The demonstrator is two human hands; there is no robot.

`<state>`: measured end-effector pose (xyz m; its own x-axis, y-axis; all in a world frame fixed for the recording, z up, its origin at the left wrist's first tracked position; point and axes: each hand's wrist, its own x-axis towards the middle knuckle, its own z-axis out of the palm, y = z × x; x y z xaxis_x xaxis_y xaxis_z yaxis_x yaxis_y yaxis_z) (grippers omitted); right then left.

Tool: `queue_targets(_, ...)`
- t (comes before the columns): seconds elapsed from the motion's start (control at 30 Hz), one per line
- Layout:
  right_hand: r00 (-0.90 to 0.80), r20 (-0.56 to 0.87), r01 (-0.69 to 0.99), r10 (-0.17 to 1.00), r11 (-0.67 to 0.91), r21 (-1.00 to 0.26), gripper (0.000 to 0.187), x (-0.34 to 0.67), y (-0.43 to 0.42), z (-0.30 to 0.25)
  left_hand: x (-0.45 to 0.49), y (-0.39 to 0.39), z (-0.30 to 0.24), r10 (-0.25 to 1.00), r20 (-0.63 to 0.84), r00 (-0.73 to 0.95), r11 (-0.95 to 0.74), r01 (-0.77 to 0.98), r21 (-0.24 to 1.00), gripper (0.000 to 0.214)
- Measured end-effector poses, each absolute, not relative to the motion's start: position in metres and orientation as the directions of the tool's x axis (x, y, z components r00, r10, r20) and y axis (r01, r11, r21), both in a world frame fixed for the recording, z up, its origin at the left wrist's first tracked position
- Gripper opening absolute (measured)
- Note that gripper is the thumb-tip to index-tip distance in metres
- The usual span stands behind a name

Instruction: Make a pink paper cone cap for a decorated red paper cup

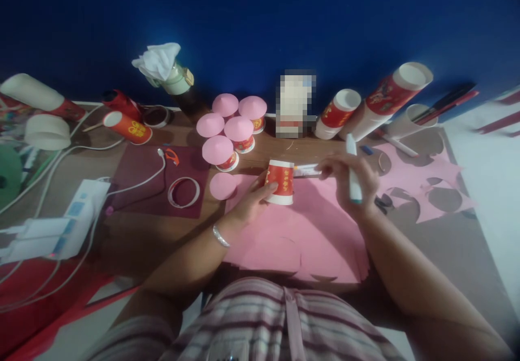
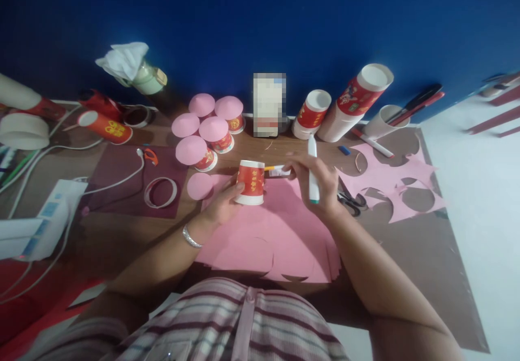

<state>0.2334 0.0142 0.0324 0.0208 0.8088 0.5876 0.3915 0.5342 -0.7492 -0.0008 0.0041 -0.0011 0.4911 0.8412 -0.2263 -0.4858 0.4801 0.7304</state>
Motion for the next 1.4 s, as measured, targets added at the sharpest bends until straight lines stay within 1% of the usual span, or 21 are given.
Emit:
queue_targets(0.03,-0.101,0.645,0.534,0.758,0.588,-0.607,0.017,0.241,0.019,0.033,-0.001,0.004,-0.001,0.844,-0.229,0.485,0.477,-0.481,0.736,0.044)
queue_targets(0.07,-0.193,0.658,0.628,0.728,0.607,-0.487,0.018,0.247,0.025,0.034,-0.001,0.004,0.0,0.848,-0.233,0.475,0.471,-0.476,0.743,0.042)
queue_targets(0.13,-0.346,0.598,0.705,0.723,0.621,-0.342,0.022,0.255,0.042,0.035,0.0,0.004,0.001,0.856,-0.237,0.459,0.459,-0.464,0.758,0.037)
queue_targets(0.2,-0.46,0.558,0.72,0.691,0.658,-0.222,0.027,0.258,0.061,0.035,0.0,0.004,0.003,0.856,-0.235,0.46,0.454,-0.455,0.766,0.034)
queue_targets(0.27,-0.538,0.529,0.705,0.656,0.694,-0.143,0.03,0.256,0.081,0.035,0.0,0.004,0.005,0.854,-0.228,0.467,0.454,-0.457,0.765,0.034)
queue_targets(0.43,-0.72,0.469,0.636,0.512,0.757,0.148,0.028,0.248,0.117,0.034,-0.001,0.004,0.005,0.853,-0.233,0.467,0.46,-0.462,0.759,0.038)
queue_targets(0.53,-0.763,0.431,0.613,0.482,0.752,0.244,0.027,0.245,0.127,0.034,-0.002,0.004,0.003,0.855,-0.222,0.468,0.453,-0.466,0.76,0.037)
queue_targets(0.6,-0.759,0.421,0.623,0.496,0.74,0.252,0.028,0.245,0.13,0.034,-0.002,0.005,0.003,0.854,-0.212,0.474,0.452,-0.477,0.753,0.039)
queue_targets(0.73,-0.748,0.39,0.641,0.537,0.736,0.216,0.034,0.247,0.136,0.037,-0.001,0.005,0.003,0.845,-0.214,0.489,0.467,-0.483,0.741,0.043)
queue_targets(0.87,-0.776,0.339,0.617,0.531,0.75,0.237,0.038,0.249,0.141,0.039,-0.002,0.005,0.001,0.848,-0.227,0.48,0.471,-0.481,0.74,0.04)
queue_targets(0.93,-0.772,0.341,0.619,0.536,0.756,0.212,0.039,0.251,0.144,0.04,-0.002,0.005,0.0,0.848,-0.233,0.477,0.47,-0.471,0.746,0.04)
queue_targets(1.07,-0.703,0.42,0.66,0.574,0.746,0.088,0.034,0.255,0.149,0.045,-0.003,0.004,0.002,0.848,-0.243,0.471,0.472,-0.46,0.752,0.041)
queue_targets(1.2,-0.644,0.516,0.678,0.564,0.733,0.046,0.028,0.254,0.136,0.053,-0.002,0.004,0.005,0.85,-0.246,0.465,0.471,-0.465,0.75,0.039)
queue_targets(1.27,-0.57,0.593,0.702,0.569,0.712,-0.008,0.024,0.248,0.118,0.057,-0.002,0.005,0.004,0.851,-0.233,0.47,0.47,-0.488,0.735,0.038)
queue_targets(1.33,-0.471,0.683,0.702,0.558,0.707,-0.093,0.025,0.24,0.092,0.058,-0.001,0.007,0.003,0.854,-0.222,0.47,0.469,-0.514,0.718,0.038)
queue_targets(1.4,-0.341,0.752,0.648,0.564,0.72,-0.246,0.029,0.23,0.062,0.057,0.0,0.008,0.001,0.865,-0.223,0.449,0.464,-0.549,0.696,0.038)
